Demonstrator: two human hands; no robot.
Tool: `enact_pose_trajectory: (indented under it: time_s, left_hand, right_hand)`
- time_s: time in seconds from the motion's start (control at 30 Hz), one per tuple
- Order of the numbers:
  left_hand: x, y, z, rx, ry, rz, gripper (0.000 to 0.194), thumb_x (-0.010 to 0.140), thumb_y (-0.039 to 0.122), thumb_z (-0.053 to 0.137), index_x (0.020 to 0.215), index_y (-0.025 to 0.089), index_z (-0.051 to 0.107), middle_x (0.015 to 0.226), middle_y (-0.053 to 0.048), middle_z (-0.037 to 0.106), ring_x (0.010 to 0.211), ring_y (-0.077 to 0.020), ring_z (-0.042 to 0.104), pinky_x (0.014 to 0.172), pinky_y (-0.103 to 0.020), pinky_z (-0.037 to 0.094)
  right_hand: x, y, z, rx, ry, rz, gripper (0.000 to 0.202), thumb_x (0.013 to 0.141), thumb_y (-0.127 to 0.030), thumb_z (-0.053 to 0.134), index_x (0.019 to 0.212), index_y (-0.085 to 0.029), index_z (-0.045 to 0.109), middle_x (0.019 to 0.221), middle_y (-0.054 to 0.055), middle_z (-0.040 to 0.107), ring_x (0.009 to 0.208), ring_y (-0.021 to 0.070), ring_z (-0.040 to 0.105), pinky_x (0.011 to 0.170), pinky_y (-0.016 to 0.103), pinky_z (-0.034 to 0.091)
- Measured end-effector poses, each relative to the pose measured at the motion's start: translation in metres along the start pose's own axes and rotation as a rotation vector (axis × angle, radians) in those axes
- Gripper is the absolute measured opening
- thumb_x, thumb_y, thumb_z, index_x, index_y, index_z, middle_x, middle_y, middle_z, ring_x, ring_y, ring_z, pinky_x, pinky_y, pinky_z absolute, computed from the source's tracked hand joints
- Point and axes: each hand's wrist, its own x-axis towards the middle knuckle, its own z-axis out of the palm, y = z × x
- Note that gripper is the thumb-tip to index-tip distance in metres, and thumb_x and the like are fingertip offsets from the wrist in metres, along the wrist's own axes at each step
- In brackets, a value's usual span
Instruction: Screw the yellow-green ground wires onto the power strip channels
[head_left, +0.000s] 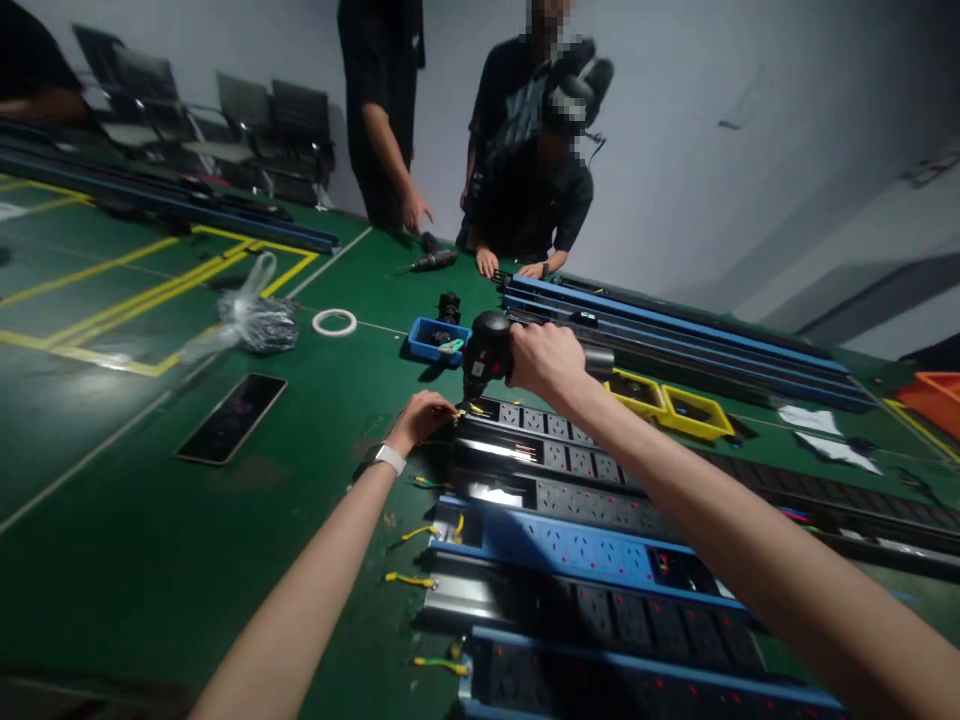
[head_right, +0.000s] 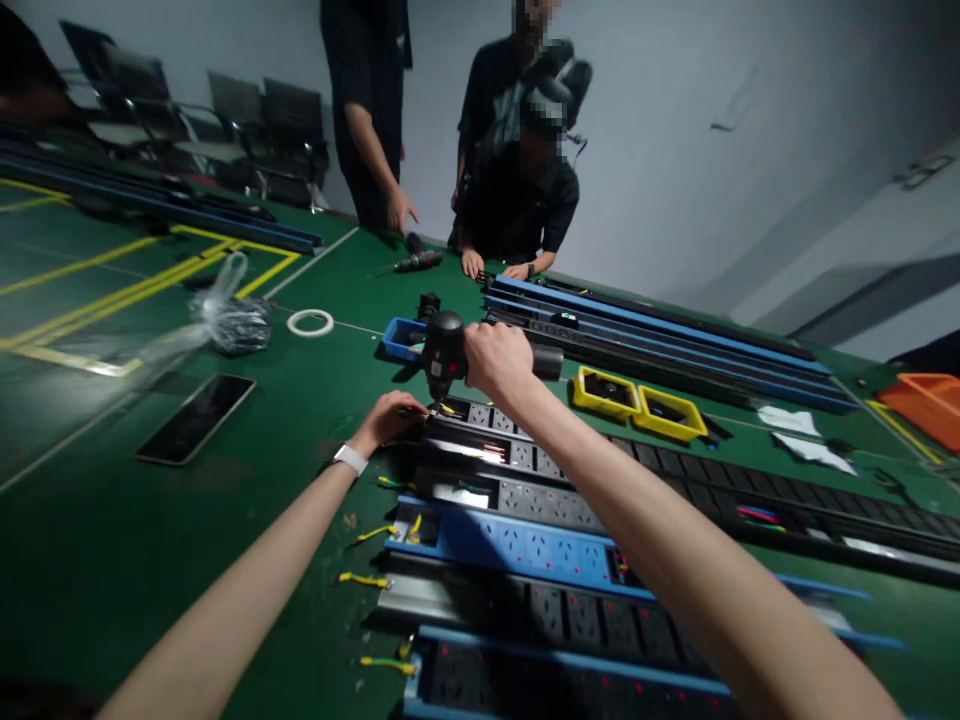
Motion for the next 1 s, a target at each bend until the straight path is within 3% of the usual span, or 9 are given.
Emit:
enact_pose_trajectory:
  time_s: [0.17,0.37,1.0]
  left_hand:
    - [-0.002,0.003,-0.003,0.135,0.027,-0.008,0.012,0.083,0.031,0.075,0.086,0.02,0.08,0.088,-0.007,0.075,0.085,-0.0201,0.064,0.084,-0.032,0.044]
    - [-0.012,0.005,-0.003,0.204,0.067,-0.01,0.016,0.088,0.033,0.07,0.091,0.021,0.08,0.092,-0.008,0.075,0.088,-0.02,0.063,0.088,-0.034,0.042]
    - [-0.014,0.001,0.003,0.196,0.053,-0.104,0.023,0.087,0.042,0.066,0.093,0.023,0.079,0.096,-0.006,0.073,0.086,-0.0191,0.059,0.081,-0.03,0.045]
  right_hand:
    - [-0.004,-0.007,-0.006,0.032,0.038,-0.042,0.037,0.069,-0.025,0.079,0.1,-0.009,0.069,0.095,0.016,0.072,0.093,0.0274,0.07,0.078,0.034,0.052]
    - [-0.013,-0.016,-0.004,0.031,0.038,-0.044,0.032,0.09,-0.038,0.064,0.108,-0.011,0.065,0.106,0.008,0.067,0.099,0.0168,0.064,0.09,0.038,0.054]
    - [-0.031,-0.005,0.011,0.114,-0.03,0.074,0.039,0.092,-0.041,0.061,0.119,-0.013,0.061,0.118,0.01,0.063,0.105,0.0184,0.062,0.092,0.04,0.053]
